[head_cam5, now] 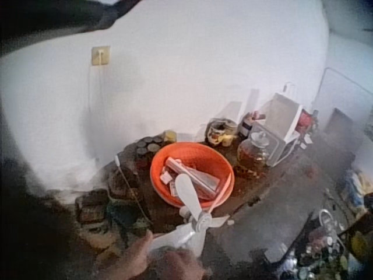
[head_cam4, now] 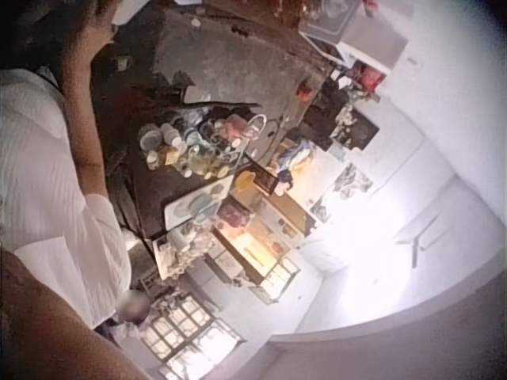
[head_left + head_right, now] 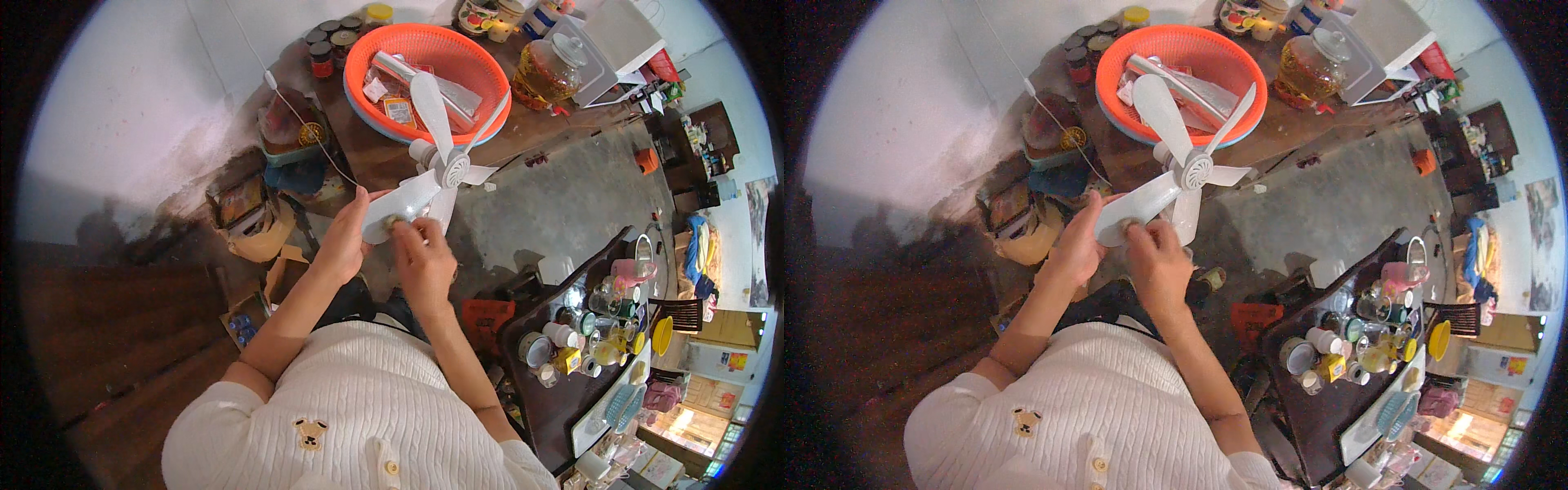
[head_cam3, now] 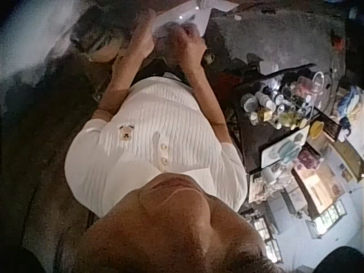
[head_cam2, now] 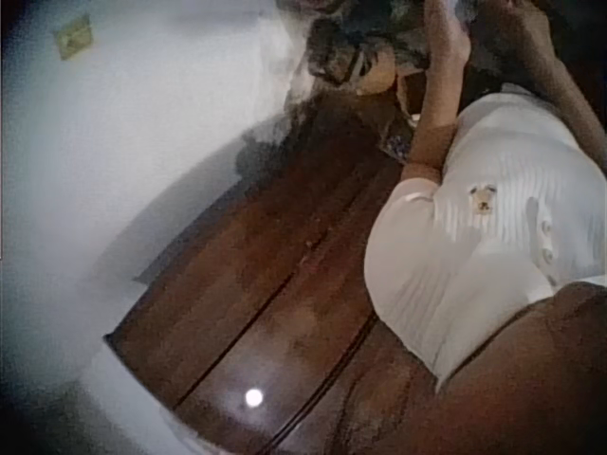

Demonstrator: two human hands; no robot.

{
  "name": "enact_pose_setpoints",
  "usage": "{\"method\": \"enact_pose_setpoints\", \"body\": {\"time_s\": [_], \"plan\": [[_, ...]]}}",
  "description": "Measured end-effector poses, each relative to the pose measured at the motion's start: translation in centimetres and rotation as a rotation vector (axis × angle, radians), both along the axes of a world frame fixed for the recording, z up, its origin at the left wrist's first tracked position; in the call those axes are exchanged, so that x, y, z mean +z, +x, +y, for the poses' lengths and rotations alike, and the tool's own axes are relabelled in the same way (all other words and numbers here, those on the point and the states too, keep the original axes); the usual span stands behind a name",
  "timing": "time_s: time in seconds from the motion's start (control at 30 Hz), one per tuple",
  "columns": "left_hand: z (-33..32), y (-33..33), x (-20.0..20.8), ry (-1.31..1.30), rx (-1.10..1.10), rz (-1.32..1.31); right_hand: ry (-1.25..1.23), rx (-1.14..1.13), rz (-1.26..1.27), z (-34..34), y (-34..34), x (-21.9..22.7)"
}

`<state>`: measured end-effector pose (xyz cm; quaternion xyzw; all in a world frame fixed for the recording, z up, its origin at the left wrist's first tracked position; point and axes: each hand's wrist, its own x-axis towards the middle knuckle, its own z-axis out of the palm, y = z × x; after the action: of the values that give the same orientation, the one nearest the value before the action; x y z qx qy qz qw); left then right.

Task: The person assembles a small white plastic fan by attaching the blades to a motor hub and then screwing on a center cap by hand.

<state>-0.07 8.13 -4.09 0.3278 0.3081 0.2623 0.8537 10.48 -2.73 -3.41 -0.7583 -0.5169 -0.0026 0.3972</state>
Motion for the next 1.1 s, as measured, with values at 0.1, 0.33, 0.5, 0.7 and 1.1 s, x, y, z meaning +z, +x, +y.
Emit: {"method": "enact_pose_setpoints", "body": {"time_s": [0.1,0.33,0.5,0.7,1.1], "plan": [[-0.3,-0.1,1.0,0.001,-0.006,0.039,0.017,0.058,-0.013,-0.3,-0.7,-0.1],[-0.3,0.0,-0.3,-0.006,0.002,-0.016,0.093,-0.094,-0.093,1.9,4.4,-1.5],[-0.5,0.1,0.2,-0.006,0.026,-0.014,0.073,-0.197,-0.129,3.2,5.8,-1.3],[-0.3,-0.1,-0.6,-0.013,0.014,-0.017,-0.001,-0.007,-0.135,0.6,0.8,0.0],[-0.6,-0.2,-0.2,0.036,0.005,-0.020,0.050,-0.203,-0.145,3.2,4.4,2.9]]}}
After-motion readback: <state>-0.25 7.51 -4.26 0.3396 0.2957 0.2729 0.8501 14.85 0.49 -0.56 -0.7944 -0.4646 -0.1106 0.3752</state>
